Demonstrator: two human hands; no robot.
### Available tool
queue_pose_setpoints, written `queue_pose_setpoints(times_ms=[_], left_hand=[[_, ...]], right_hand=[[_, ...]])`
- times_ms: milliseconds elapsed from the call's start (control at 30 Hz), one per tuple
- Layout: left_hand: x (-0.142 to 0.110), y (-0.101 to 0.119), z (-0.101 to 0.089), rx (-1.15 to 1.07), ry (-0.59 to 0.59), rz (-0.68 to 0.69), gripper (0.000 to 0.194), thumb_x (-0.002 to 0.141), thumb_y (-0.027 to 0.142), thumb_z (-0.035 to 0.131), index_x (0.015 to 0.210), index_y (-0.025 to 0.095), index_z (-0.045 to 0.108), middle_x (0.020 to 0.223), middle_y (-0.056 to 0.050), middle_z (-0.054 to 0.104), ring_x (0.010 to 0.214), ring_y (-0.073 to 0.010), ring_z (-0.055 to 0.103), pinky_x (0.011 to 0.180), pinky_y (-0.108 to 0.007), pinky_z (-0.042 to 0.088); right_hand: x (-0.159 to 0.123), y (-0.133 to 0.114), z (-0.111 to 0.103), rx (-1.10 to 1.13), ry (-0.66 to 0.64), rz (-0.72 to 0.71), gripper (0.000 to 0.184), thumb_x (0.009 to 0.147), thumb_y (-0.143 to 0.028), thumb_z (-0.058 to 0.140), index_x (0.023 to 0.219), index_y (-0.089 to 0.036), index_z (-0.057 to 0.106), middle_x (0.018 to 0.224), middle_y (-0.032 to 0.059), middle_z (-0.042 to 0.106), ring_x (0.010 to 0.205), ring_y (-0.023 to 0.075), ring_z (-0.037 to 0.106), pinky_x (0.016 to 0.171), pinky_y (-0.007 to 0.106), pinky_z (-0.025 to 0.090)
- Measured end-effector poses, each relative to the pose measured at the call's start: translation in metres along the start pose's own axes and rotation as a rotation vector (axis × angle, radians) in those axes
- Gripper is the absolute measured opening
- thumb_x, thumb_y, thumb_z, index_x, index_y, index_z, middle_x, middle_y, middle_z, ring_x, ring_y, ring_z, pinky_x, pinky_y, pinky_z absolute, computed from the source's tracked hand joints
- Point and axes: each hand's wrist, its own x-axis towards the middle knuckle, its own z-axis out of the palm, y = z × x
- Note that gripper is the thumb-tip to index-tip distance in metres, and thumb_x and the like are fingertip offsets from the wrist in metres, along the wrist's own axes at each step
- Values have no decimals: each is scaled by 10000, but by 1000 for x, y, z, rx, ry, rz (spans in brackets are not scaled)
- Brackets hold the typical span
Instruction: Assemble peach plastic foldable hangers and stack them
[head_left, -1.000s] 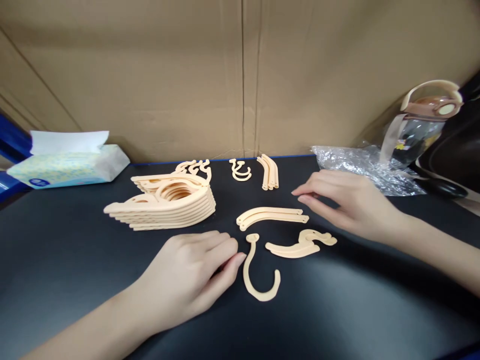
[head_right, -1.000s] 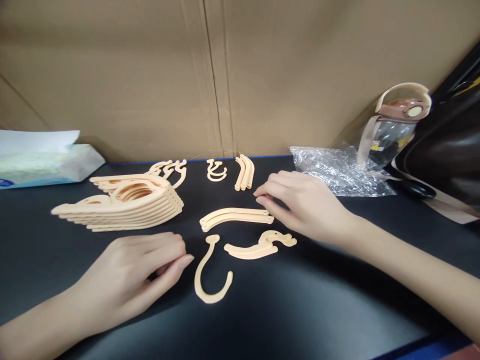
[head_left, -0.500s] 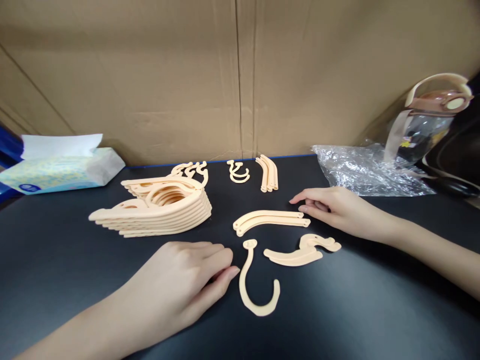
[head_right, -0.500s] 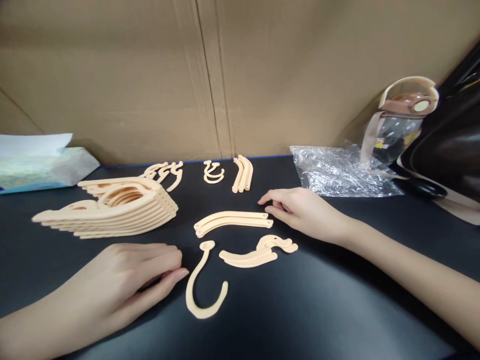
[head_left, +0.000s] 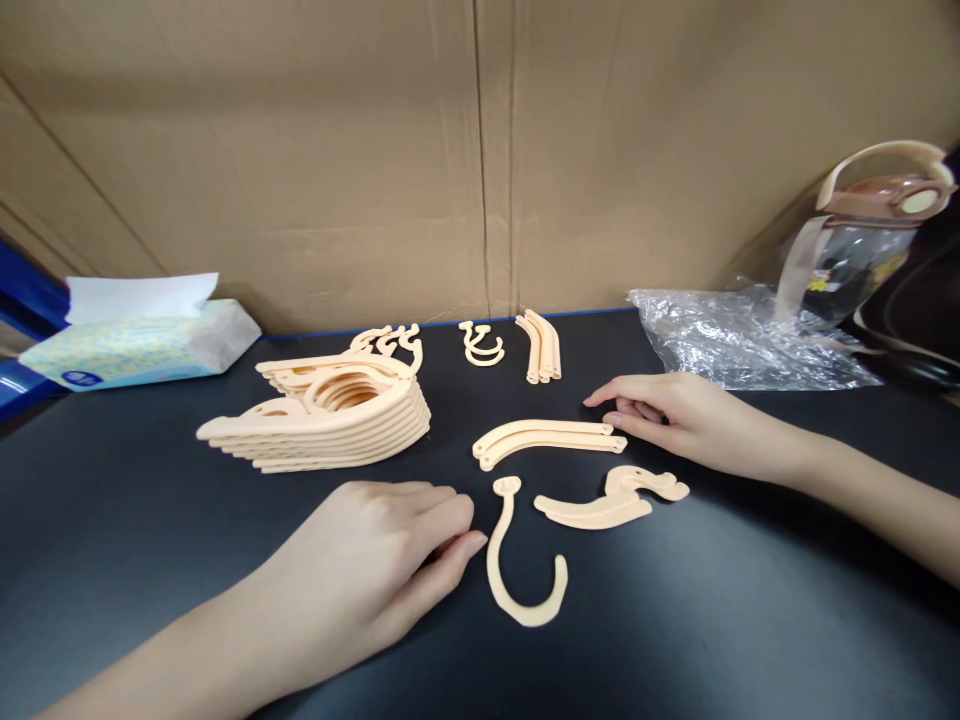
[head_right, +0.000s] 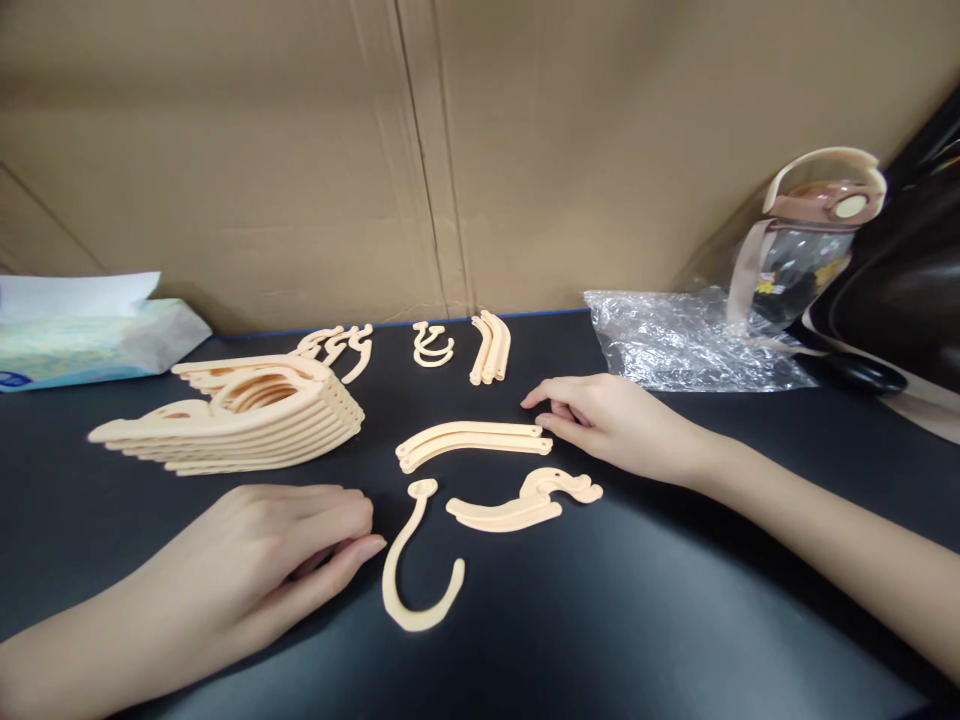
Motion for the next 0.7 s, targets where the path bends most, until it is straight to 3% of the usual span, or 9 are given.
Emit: queue_pose_setpoints(times_ms=[200, 300, 467, 567, 700], left_hand=[[1, 1, 1, -41, 36, -6, 214, 1024, 170, 408, 820, 223, 447, 687, 61, 485, 548, -107, 462, 517, -258, 302], [2, 3, 0, -33, 67, 13, 172, 1024, 155, 392, 915, 217, 509, 784, 26, 556, 656, -134, 525, 566, -261, 354], [3, 7, -5, 10, 141, 54, 194, 1034, 154, 411, 1127, 219, 567, 1057, -12, 668, 940, -156, 620, 780, -248, 470], [2, 7, -4, 1, 147, 97, 292, 1027, 159, 436, 1285, 201, 564, 1233, -42, 664, 1112, -153, 616, 923, -226, 485], [-1, 5, 0, 36, 125, 180, 360, 1024, 169, 425, 1353, 183, 571, 1378, -69, 634, 1236, -179, 603, 1047, -277, 489]], right_hand=[[-1, 0, 1, -23, 3, 11, 360, 998, -408, 449, 1165, -182, 673, 669, -28, 550, 562, 121, 532, 557, 255, 387], [-1, 0, 0, -24, -4, 19, 373, 998, -421, 447, 1180, -184, 672, 677, -25, 554, 569, 125, 538, 562, 258, 390], [-1, -1, -1, -19, -13, 19, 386, 995, -413, 436, 1180, -174, 676, 667, -23, 545, 562, 128, 538, 559, 259, 393], [-1, -2, -1, -25, -6, 16, 382, 994, -416, 444, 1181, -178, 678, 671, -22, 552, 562, 128, 541, 557, 257, 394], [-1, -3, -2, -26, -5, 13, 376, 994, -411, 450, 1180, -176, 678, 672, -17, 567, 561, 129, 551, 551, 255, 397]])
